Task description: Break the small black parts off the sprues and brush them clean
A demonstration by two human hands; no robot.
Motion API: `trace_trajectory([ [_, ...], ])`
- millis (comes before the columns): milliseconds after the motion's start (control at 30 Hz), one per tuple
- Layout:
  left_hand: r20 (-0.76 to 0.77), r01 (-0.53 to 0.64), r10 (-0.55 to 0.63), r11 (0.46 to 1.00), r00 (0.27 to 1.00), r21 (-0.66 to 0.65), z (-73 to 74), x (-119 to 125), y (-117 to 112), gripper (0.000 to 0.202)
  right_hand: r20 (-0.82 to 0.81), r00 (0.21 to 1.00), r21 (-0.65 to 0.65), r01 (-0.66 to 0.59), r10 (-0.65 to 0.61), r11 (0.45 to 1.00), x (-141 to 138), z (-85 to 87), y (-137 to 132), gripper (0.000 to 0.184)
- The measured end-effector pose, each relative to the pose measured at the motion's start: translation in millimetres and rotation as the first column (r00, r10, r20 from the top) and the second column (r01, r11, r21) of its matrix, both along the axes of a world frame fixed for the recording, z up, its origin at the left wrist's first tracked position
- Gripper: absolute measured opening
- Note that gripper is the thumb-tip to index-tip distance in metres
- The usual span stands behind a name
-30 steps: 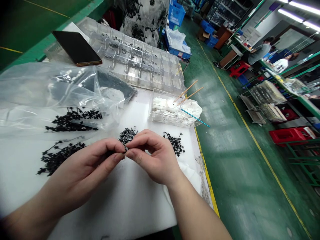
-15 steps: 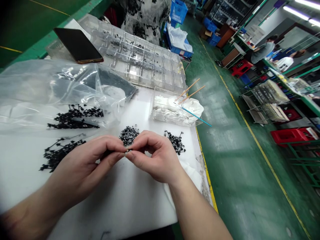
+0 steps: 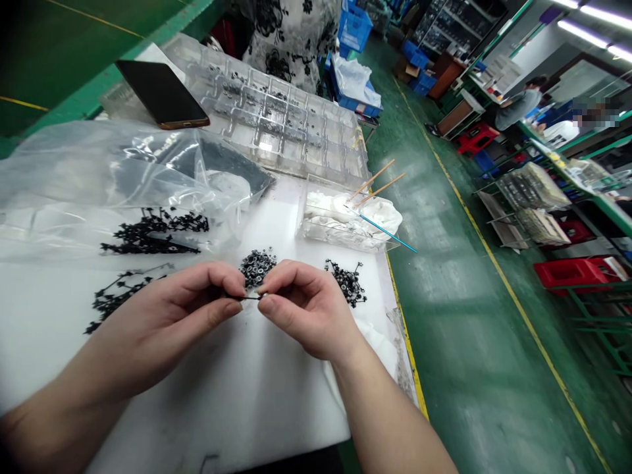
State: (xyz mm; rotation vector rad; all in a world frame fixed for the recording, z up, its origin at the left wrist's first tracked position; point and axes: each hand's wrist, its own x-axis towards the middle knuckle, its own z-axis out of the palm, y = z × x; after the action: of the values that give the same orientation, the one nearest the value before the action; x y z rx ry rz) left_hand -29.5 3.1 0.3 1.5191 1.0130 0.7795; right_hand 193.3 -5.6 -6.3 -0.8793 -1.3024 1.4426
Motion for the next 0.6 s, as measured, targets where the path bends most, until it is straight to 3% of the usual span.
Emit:
trace_trajectory([
  [133,0.170,-0.015,0.039,0.990,0.985,-0.139,-4.0,-1.7,1.9,0.002,0.181,0.984,0.100,-0.027,0.009,0.995,-0.7,2.4,-1.2,0.009],
  [267,0.381,0.023,0.100,0.952,0.919,-0.306,-7.1,2.8,1.2,0.010,0.355,0.934,0.222,-0.130,0.044,0.966,-6.3,3.6,-0.2,0.007],
  [433,0.345,-0.062,0.178,0.945,0.922,-0.321,-9.2,4.7,-1.1,0.021,0.397,0.917,0.272,-0.152,0.033,0.950,-0.5,6.0,-1.9,0.017],
  [500,0.301,-0.099,0.200,0.942,0.932,-0.320,-10.3,3.0,-1.0,0.020,0.377,0.911,0.310,0.047,-0.168,0.950,13.3,6.9,-0.8,0.016],
  [533,0.275,-0.112,0.204,0.942,0.940,-0.317,-10.8,2.0,-0.8,0.019,0.344,0.875,0.343,0.221,-0.341,0.913,23.2,7.1,1.2,0.013],
  [567,0.249,-0.120,0.203,0.943,0.947,-0.312,-11.4,1.0,-0.6,0.019,0.289,0.794,0.378,0.419,-0.535,0.825,34.9,6.9,4.5,0.011],
  [600,0.228,-0.124,0.198,0.945,0.953,-0.304,-12.0,0.1,-0.4,0.020,0.208,0.666,0.404,0.608,-0.716,0.683,47.9,6.5,8.9,0.011],
])
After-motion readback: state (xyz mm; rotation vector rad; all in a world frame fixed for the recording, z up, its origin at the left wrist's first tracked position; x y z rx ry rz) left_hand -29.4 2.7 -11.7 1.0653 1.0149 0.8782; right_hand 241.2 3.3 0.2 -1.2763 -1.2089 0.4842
